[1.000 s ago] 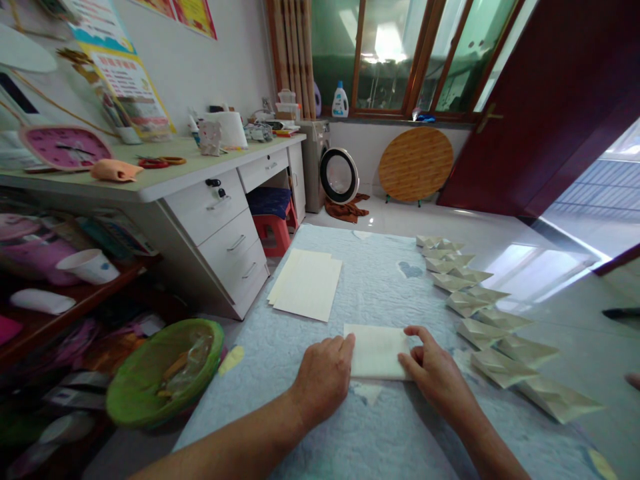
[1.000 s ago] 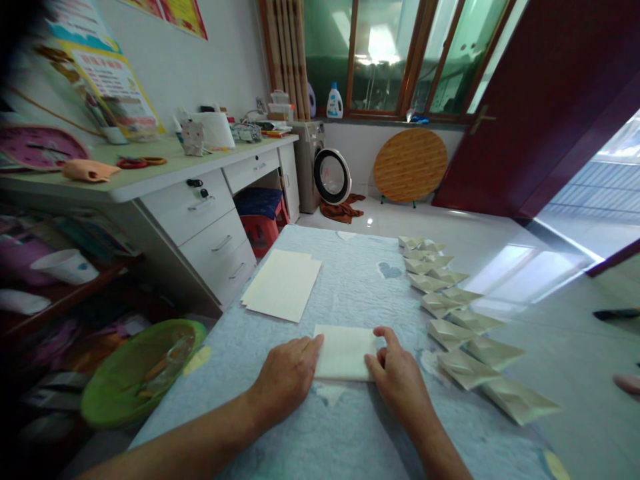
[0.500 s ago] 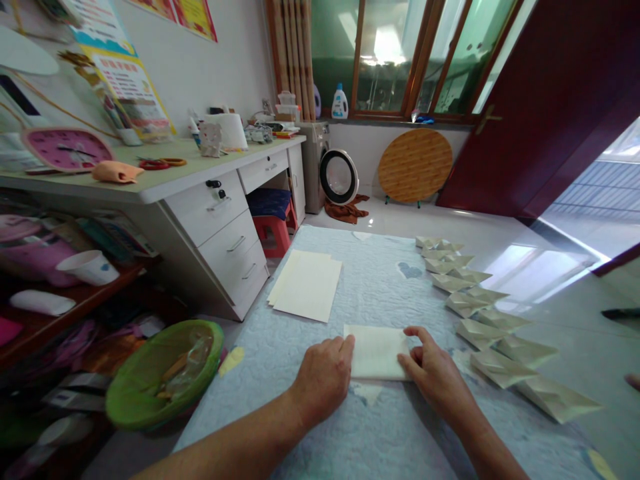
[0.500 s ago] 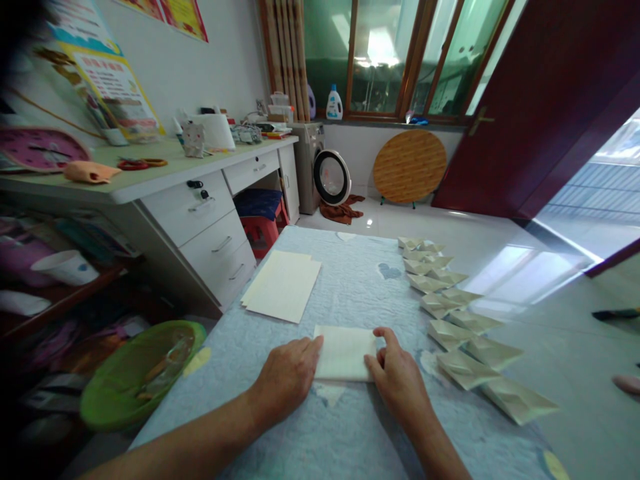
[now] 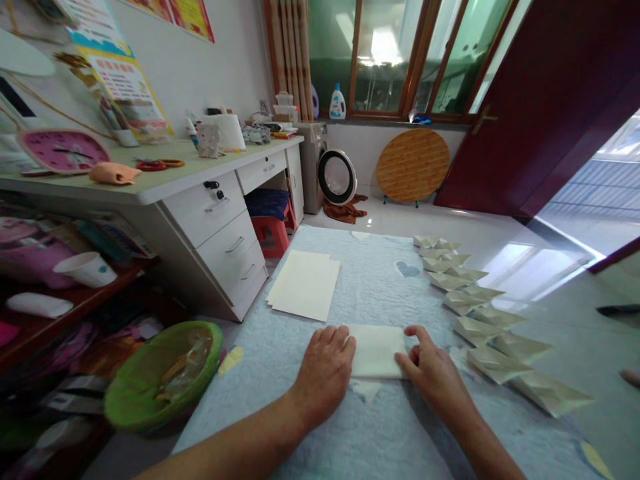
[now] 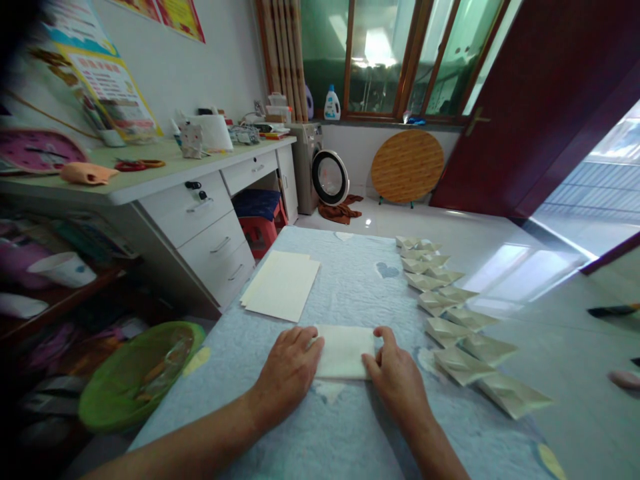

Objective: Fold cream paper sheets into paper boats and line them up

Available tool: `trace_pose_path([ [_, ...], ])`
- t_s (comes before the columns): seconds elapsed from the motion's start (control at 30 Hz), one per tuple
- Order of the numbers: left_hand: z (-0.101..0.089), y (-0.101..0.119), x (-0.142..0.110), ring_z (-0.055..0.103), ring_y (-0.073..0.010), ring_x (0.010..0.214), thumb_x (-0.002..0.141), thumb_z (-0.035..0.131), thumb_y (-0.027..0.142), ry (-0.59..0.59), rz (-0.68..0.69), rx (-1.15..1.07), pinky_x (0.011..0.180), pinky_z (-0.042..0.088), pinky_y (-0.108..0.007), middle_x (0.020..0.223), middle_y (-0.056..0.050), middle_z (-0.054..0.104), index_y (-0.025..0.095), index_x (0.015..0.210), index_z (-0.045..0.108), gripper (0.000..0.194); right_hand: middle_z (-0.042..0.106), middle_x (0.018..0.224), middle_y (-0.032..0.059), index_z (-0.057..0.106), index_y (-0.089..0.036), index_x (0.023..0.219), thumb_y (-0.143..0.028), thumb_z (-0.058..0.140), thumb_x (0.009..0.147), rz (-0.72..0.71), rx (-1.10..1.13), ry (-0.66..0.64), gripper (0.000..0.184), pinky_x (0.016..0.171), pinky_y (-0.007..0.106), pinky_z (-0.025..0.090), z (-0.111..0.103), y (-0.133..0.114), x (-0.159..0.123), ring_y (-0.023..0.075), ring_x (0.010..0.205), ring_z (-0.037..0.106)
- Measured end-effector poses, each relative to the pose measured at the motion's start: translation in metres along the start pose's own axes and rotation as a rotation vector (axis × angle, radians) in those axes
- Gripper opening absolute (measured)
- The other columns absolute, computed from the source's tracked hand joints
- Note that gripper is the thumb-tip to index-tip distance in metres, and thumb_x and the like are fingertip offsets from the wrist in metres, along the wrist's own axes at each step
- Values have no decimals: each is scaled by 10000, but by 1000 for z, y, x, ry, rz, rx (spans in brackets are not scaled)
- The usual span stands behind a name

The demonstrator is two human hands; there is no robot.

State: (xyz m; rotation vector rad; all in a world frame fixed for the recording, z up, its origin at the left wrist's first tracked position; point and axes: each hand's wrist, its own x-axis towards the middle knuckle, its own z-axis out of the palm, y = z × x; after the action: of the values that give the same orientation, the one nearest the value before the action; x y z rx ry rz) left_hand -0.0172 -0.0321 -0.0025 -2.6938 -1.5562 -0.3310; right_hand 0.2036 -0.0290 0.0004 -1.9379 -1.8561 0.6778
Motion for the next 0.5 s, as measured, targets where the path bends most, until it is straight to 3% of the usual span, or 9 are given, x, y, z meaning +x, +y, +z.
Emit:
trace_pose_path([
  [0.1, 1, 1, 1, 501, -243, 1196, 960, 494, 140, 47, 109, -53, 1042, 413, -424, 1270, -86, 586, 179, 1123, 607, 203, 590, 588, -49, 460, -195, 1110, -286, 490, 831, -11, -25, 18, 295, 576, 258, 320, 1, -1, -1, 183, 573, 584],
  [0.23, 0, 1, 4, 574, -212, 1088, 975, 494, 179, -28, 189, -120, 959, 480, -366, 1125, -67, 644, 181, 1055, 621, 150, 605, 608, -41, 459, -199, 1087, -271, 485, 854, -15, -53, 10, 245, 580, 259, 312, 1, -2, -3, 183, 592, 588],
  [0.4, 0, 0, 2, 609, -216, 1050, 972, 478, 156, -10, 220, -120, 923, 514, -362, 1120, -91, 654, 160, 1045, 615, 156, 620, 656, -19, 504, -211, 1054, -282, 498, 882, -19, -153, 10, 187, 593, 265, 324, -1, -3, -4, 188, 627, 585],
  [0.5, 1, 0, -2, 611, -221, 1082, 963, 462, 133, 8, 234, -113, 936, 516, -363, 1156, -108, 648, 152, 1070, 607, 181, 647, 833, 40, 571, -210, 988, -216, 543, 849, -151, -234, 87, 142, 685, 293, 392, -4, -5, -5, 211, 765, 594],
])
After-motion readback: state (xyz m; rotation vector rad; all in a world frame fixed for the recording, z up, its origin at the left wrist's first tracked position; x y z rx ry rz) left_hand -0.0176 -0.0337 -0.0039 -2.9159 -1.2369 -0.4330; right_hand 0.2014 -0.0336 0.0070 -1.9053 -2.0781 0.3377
